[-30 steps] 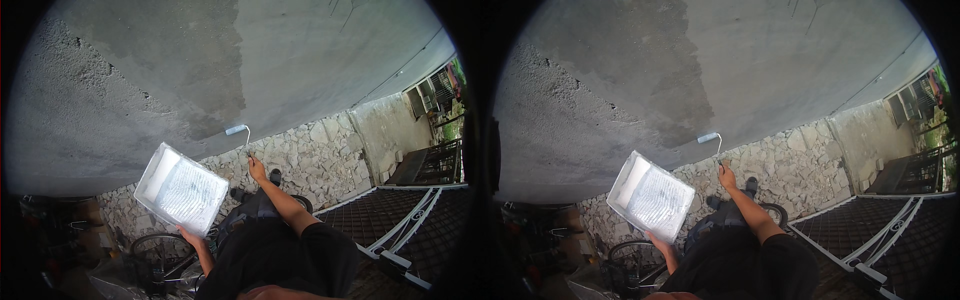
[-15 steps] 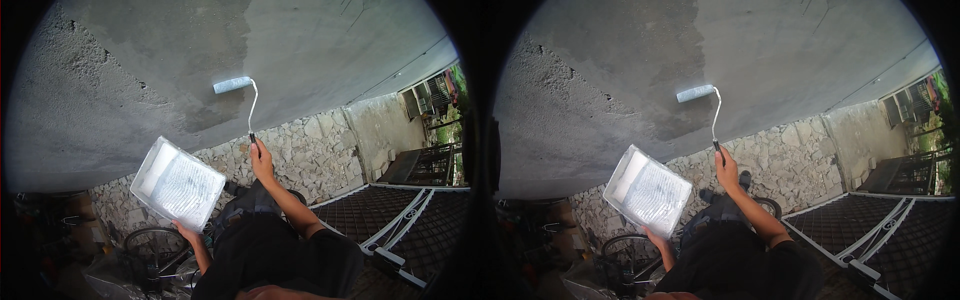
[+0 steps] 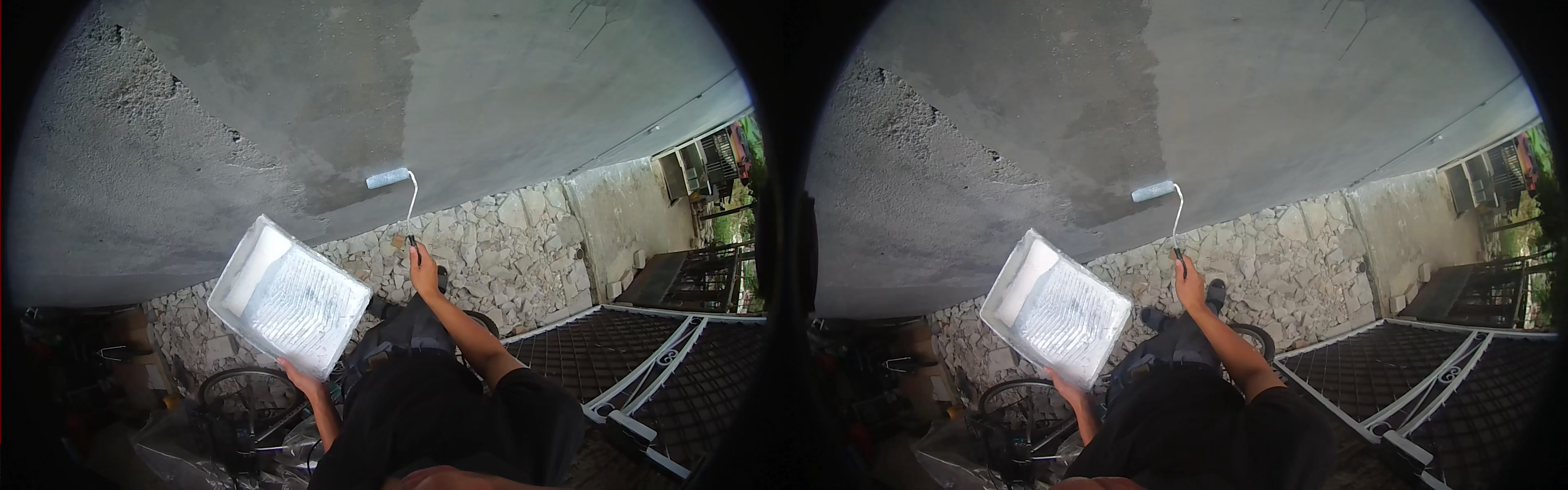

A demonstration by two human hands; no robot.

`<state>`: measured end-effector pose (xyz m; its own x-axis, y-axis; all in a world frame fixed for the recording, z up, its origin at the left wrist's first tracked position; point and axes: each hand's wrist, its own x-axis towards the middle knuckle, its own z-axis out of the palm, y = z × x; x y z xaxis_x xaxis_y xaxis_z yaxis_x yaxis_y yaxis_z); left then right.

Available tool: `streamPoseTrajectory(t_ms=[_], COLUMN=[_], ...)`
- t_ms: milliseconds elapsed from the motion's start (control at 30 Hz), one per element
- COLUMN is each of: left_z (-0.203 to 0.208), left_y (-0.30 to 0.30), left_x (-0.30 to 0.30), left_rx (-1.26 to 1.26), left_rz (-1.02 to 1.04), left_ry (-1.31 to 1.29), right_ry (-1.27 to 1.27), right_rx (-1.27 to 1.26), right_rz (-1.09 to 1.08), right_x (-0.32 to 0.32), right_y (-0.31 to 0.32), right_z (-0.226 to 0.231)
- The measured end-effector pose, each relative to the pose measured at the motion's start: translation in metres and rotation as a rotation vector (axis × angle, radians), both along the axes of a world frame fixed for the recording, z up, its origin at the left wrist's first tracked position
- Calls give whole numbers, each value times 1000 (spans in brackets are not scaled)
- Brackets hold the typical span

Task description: Applying a layer of grey paint to a concrete wall using a paint roller and a paint tray.

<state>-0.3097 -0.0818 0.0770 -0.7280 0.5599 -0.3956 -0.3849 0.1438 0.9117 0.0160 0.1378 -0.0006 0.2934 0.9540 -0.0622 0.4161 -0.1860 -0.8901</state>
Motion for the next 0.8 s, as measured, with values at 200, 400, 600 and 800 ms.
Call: streamPoseTrajectory(t_ms=[200,400,600,800], left_z=[1,0,1,-14], left_y=[-1,5,2,-8], left_x=[-9,2,-1,-3], left_rx=[47,37,50,43], left_rz=[-57,15,-20,43], left_ry=[-54,-2,-79,-33], right_ry=[-62,-91,-56,-1], right_rx=[-82,-161,-158,1], right_rz=[8,-7,39,49], right_x=[2,8,6,-9], right_y=[4,1,2,-9], right_z=[-52,-76,-60,14])
